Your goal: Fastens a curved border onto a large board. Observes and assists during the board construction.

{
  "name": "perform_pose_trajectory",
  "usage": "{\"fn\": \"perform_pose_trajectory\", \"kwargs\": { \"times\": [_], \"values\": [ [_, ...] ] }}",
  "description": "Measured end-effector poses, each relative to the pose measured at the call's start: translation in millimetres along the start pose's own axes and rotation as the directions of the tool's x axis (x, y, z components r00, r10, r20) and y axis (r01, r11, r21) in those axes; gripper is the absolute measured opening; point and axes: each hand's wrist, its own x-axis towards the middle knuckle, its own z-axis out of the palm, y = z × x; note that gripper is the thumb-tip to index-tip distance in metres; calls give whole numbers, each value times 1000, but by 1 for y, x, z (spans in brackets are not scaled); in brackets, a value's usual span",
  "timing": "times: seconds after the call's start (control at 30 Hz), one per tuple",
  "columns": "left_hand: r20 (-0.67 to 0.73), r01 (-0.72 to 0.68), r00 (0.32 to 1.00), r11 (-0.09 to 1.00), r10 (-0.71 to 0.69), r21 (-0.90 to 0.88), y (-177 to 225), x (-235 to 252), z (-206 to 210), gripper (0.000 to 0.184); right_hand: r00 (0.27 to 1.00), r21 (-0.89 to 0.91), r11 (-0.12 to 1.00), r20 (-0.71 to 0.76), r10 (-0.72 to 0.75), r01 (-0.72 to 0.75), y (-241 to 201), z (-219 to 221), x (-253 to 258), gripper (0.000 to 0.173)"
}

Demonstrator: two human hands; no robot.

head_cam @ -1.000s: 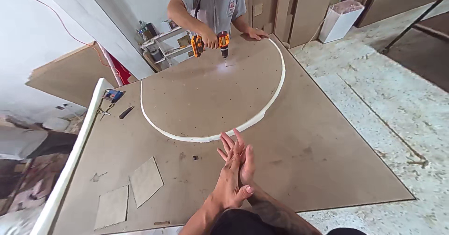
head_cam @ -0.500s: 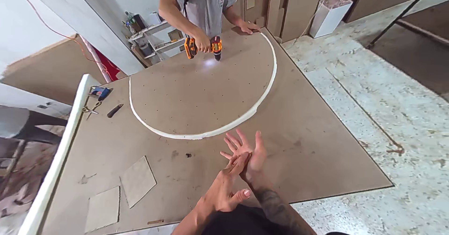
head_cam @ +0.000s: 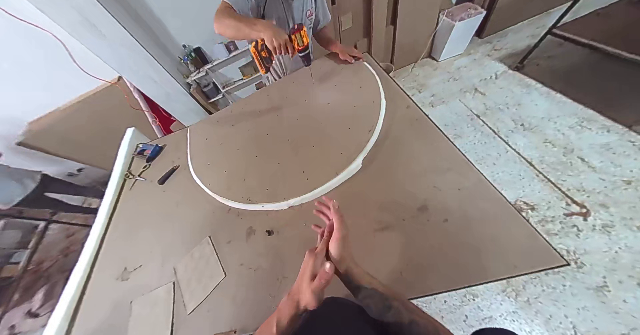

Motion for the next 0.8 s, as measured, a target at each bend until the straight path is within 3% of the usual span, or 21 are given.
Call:
{"fn": "perform_pose_trajectory", "kwargs": {
  "times": [0.07, 0.13, 0.2, 0.33, 0.43, 0.5, 0.6, 0.67, 0.8],
  "values": [
    [27, 64, 998, 930, -58, -362, -15, -11, 4, 96, 979, -238, 952, -13, -201, 193, 7, -18, 7, 74],
    [38, 84, 996, 837, -76, -540, -21, -16, 7, 91, 944, -393, 861, 67, -322, 322, 10, -32, 12, 95],
    [47, 72, 997, 791, -55, -607, -25, -23, 10, 86, 927, -439, 817, 150, -344, 375, 16, -41, 12, 111],
    [-1, 56, 997, 688, -82, -724, -22, -29, 9, 76, 919, -355, 855, 259, -297, 377, 24, -45, 15, 117],
    [-122, 85, 959, 668, -257, -739, -6, -27, -2, 76, 881, -340, 819, 285, -379, 462, 22, -44, 24, 112],
    [-260, 148, 841, 663, -475, -734, 4, -18, -5, 84, 811, -447, 677, 332, -482, 585, 20, -41, 19, 110],
    [-153, 265, 736, 489, -659, -831, 17, -7, -7, 87, 623, -559, 304, 566, -540, 772, 19, -23, 4, 109],
    [-102, 283, 758, 466, -644, -839, 19, -15, -9, 86, 541, -564, 129, 666, -514, 816, 26, -18, 6, 113],
    [-66, 334, 814, 558, -577, -759, -2, -36, -20, 67, 483, -528, 11, 767, -423, 849, 45, -32, 11, 110]
  ]
}}
